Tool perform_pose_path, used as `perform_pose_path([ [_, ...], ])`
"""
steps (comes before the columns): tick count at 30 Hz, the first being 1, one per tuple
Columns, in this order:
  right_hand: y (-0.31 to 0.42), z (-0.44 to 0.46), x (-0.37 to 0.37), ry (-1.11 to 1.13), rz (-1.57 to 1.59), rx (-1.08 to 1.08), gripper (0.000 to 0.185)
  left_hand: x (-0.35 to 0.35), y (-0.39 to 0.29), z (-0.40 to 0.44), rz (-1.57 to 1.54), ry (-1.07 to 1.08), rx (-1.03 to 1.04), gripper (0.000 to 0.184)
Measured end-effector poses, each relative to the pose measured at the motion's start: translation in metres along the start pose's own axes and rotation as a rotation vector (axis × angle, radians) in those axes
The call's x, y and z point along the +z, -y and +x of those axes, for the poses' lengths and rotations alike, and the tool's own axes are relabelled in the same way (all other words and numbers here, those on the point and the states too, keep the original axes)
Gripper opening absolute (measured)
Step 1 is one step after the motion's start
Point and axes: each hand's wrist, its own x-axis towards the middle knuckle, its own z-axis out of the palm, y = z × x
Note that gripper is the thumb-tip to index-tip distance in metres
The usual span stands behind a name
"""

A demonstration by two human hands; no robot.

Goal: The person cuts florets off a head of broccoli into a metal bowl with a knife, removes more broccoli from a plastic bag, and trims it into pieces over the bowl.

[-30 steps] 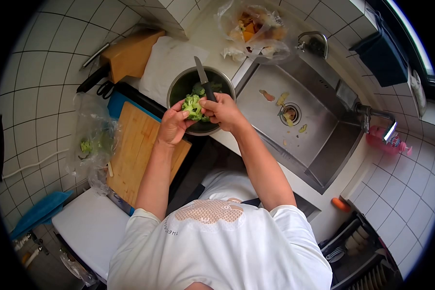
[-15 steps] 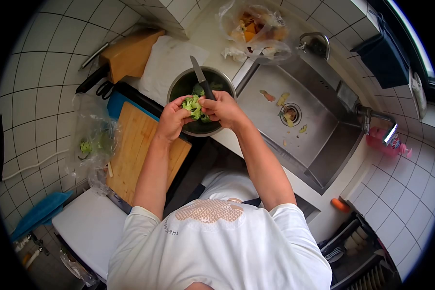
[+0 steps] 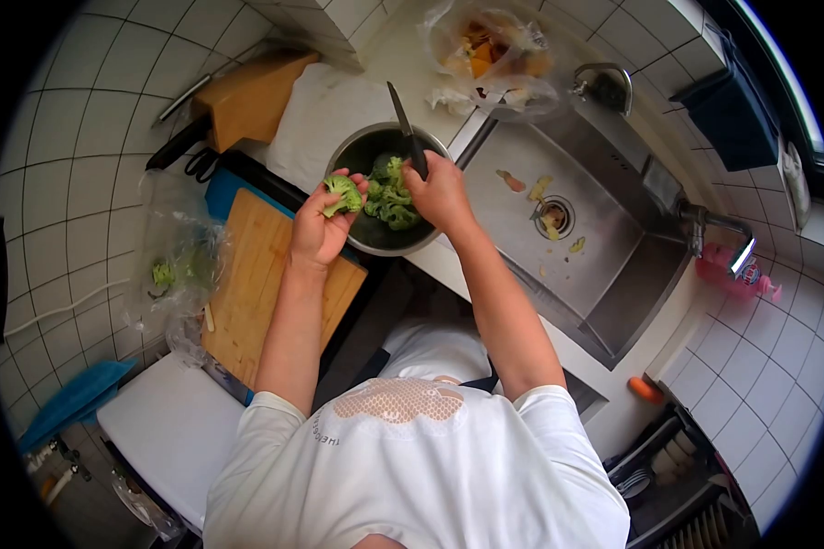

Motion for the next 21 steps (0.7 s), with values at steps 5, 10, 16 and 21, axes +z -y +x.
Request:
perform_pose_path([
  [5, 0.009, -0.011, 0.003, -0.024, -0.258, -0.102, 0.023, -0.005, 0.002, -0.003, -0.403, 0.184, 0.036, 0.043],
  [10, 0.029, -0.044, -0.003, -0.043, -0.248, -0.083, 0.024, 0.007, 0.006, -0.011, -0.252, 0.217, 0.17, 0.039],
  [16, 0.034, -0.099, 0.005, 0.09, -0.071, -0.123, 0.023, -0.002, 0.02, -0.009, -0.191, 0.176, 0.319, 0.046],
  [21, 0.023, -0.108, 0.014, 0.155, -0.1, -0.171, 0.025, 0.0, 0.029, -0.005, -0.154, 0.128, 0.387, 0.046],
])
